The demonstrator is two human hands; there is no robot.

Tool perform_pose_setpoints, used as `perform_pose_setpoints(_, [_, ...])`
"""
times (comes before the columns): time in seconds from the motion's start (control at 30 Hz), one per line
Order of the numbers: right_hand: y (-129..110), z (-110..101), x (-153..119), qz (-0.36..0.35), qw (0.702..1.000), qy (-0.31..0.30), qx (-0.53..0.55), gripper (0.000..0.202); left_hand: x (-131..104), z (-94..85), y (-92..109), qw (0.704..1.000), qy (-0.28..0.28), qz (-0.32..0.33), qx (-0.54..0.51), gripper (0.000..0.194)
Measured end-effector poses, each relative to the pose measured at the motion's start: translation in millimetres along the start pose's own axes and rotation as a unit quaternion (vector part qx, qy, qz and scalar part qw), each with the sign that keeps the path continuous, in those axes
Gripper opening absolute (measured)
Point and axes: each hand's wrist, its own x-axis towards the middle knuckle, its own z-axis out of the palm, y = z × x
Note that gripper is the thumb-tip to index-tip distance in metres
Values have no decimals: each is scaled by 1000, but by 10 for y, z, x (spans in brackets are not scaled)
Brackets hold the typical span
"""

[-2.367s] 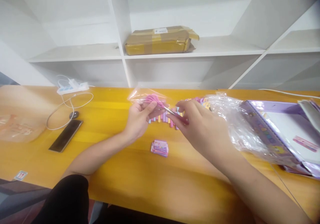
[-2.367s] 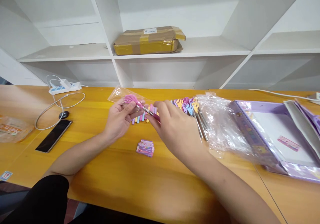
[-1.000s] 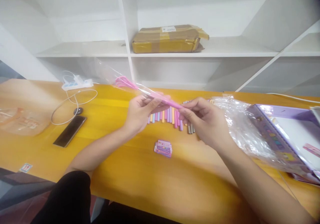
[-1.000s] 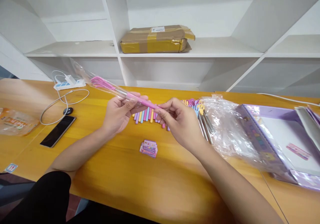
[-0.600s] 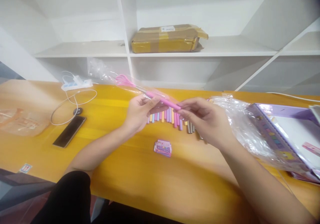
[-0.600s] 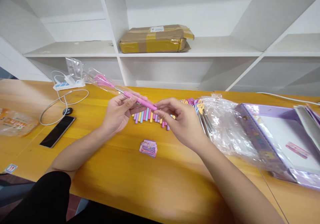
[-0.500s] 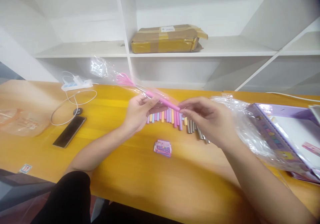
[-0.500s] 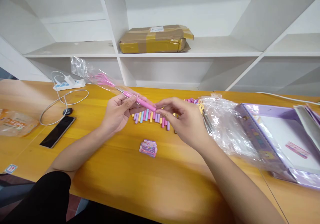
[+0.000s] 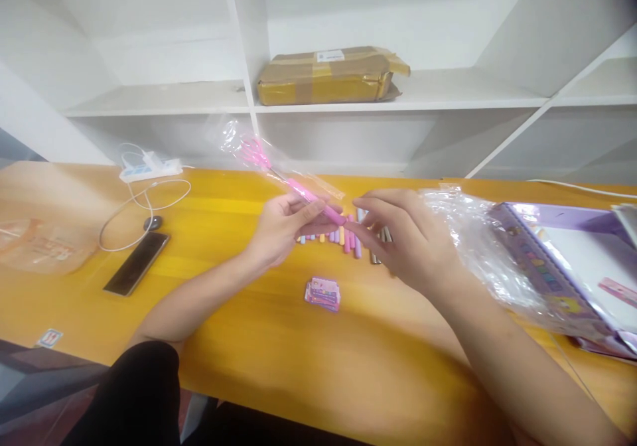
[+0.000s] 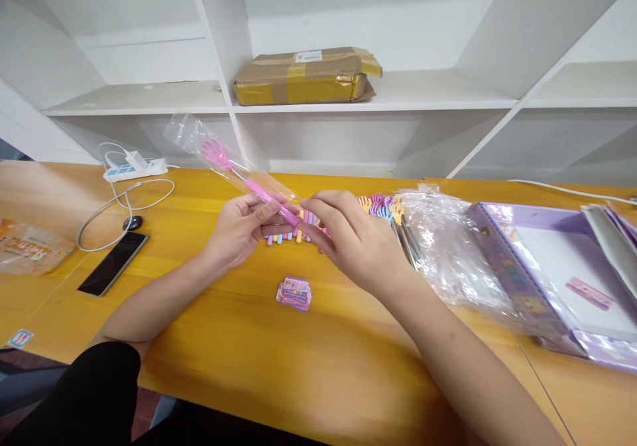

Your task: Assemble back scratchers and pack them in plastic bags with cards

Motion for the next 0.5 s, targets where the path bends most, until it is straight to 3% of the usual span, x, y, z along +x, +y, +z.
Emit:
perform_pose_setpoints(0.27, [15, 56, 9, -41, 997, 14, -60, 51, -4, -28, 6, 999, -14, -40, 21, 44])
perform_pose_setpoints(0.5, [-1, 52, 27, -37, 999, 3, -5, 48, -7, -57, -35, 994, -94, -45, 42, 39])
